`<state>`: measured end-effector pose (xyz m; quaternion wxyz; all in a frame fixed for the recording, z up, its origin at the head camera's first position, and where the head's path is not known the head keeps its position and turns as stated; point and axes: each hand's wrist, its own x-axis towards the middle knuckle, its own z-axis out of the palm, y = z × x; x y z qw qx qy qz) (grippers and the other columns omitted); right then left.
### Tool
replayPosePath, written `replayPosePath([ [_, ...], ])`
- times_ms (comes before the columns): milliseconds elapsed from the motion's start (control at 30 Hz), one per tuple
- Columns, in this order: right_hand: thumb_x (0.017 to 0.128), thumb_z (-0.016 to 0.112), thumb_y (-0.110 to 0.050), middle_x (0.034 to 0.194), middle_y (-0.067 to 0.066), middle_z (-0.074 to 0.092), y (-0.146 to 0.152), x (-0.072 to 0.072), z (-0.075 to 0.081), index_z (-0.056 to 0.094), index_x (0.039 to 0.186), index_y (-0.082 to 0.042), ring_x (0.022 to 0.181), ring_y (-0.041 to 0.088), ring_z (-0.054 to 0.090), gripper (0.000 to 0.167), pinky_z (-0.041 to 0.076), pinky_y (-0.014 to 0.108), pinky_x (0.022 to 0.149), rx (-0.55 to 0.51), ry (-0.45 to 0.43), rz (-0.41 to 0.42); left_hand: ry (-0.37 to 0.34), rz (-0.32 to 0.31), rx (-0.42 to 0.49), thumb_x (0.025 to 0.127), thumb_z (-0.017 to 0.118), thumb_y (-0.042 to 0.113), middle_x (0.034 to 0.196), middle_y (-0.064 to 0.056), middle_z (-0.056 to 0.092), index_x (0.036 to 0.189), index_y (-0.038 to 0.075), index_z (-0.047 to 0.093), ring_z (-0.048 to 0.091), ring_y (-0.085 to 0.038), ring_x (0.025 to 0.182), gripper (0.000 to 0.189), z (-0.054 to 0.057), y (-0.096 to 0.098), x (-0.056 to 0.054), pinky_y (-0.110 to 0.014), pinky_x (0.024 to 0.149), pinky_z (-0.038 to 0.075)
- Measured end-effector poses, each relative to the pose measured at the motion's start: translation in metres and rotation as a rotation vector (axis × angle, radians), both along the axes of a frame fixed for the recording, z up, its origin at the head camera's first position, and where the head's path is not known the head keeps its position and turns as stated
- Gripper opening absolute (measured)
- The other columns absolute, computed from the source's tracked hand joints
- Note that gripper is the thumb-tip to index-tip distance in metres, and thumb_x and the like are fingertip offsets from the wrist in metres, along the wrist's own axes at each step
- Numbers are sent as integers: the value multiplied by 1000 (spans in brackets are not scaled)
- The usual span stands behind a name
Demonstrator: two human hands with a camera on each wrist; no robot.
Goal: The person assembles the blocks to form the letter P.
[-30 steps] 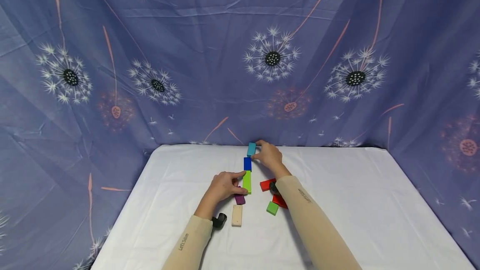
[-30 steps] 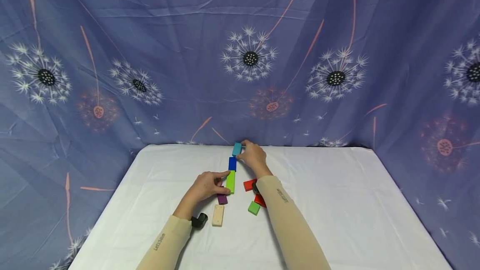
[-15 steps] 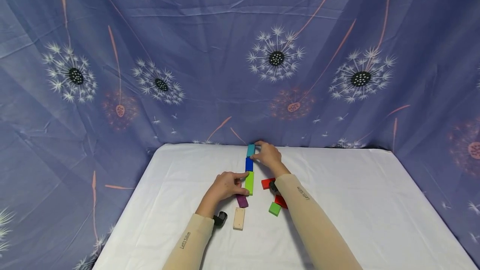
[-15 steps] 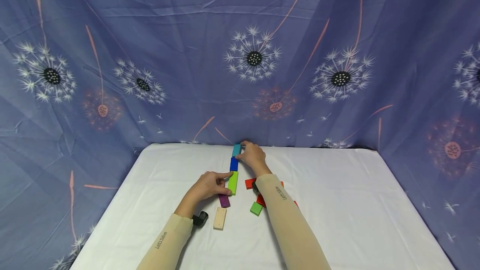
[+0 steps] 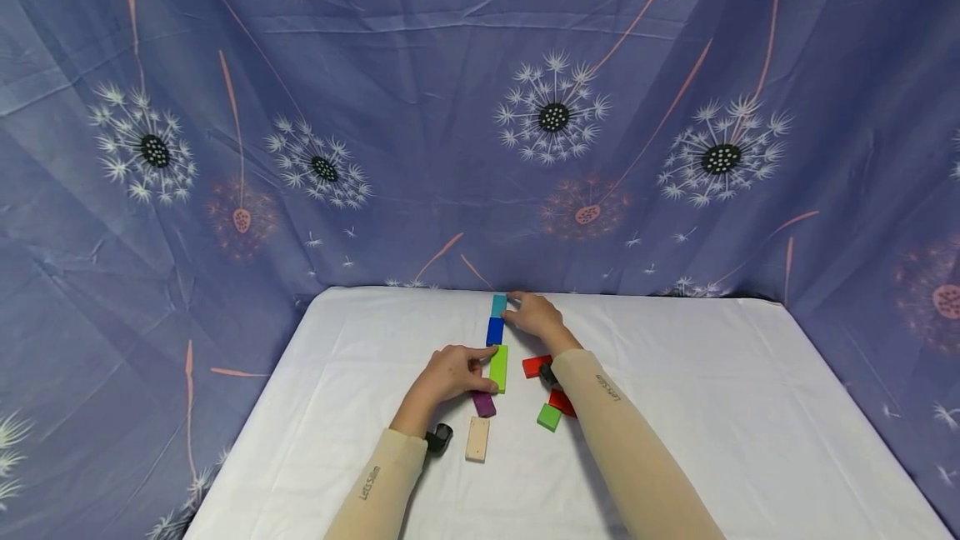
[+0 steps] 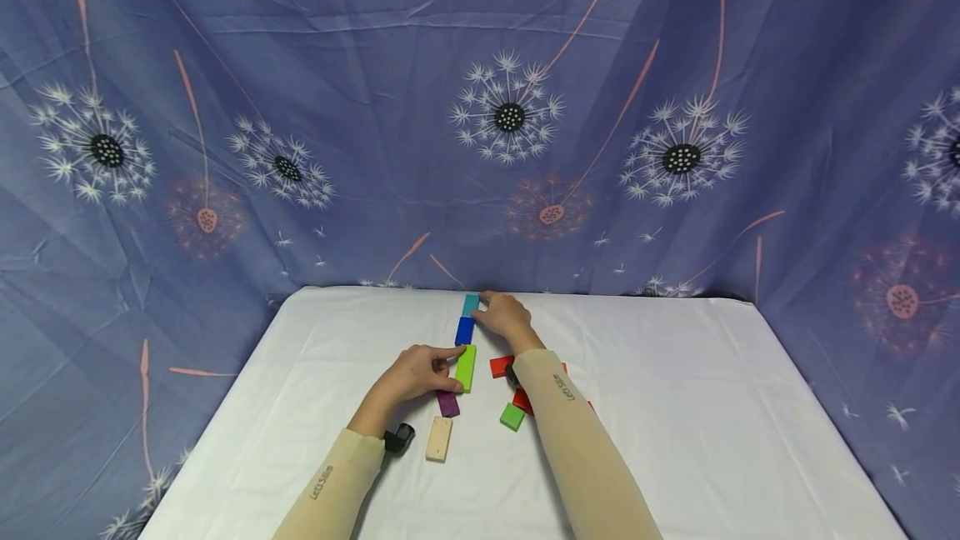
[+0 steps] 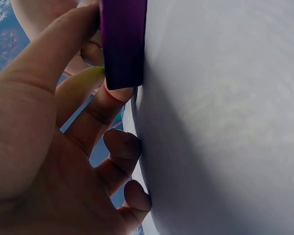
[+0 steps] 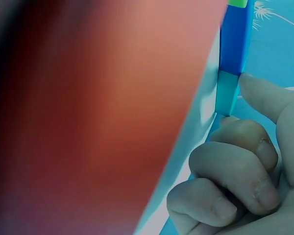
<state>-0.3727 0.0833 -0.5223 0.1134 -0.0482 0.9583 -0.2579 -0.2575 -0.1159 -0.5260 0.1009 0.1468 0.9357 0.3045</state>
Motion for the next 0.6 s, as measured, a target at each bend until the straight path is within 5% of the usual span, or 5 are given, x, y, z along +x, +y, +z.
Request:
replayPosePath([
  [167, 102, 66, -47, 158, 15, 56, 5, 7, 4, 57, 155, -24, 140, 43, 57, 59, 49, 63, 105, 7, 31, -13, 8, -5, -3, 79, 92, 46, 69, 8, 56, 147, 31, 65, 47, -9, 62, 75, -1, -2, 2, -27, 64, 32],
  [333, 101, 68, -46, 147, 14, 66, 13, 25, 18, 58, 154, -27, 112, 38, 70, 57, 56, 51, 81, -19, 100, -8, -3, -13, 24, 80, 93, 42, 70, 7, 57, 148, 27, 65, 48, -9, 62, 75, 0, -6, 1, -26, 60, 33],
  [500, 98, 75, -41, 103, 11, 78, 25, 62, 33, 64, 147, -27, 77, 22, 66, 52, 44, 33, 57, -73, 168, 60, -34, -30, 54, 81, 92, 39, 71, 7, 60, 149, 25, 64, 50, -9, 62, 75, 0, -8, -1, -25, 58, 36],
  [600, 95, 81, -35, 69, 4, 63, 30, 91, 36, 68, 143, -28, 57, 15, 49, 51, 33, 28, 51, -141, 152, 125, -36, -38, 57, 81, 92, 40, 71, 7, 62, 150, 25, 64, 51, -9, 62, 75, -1, -9, -3, -25, 58, 37],
])
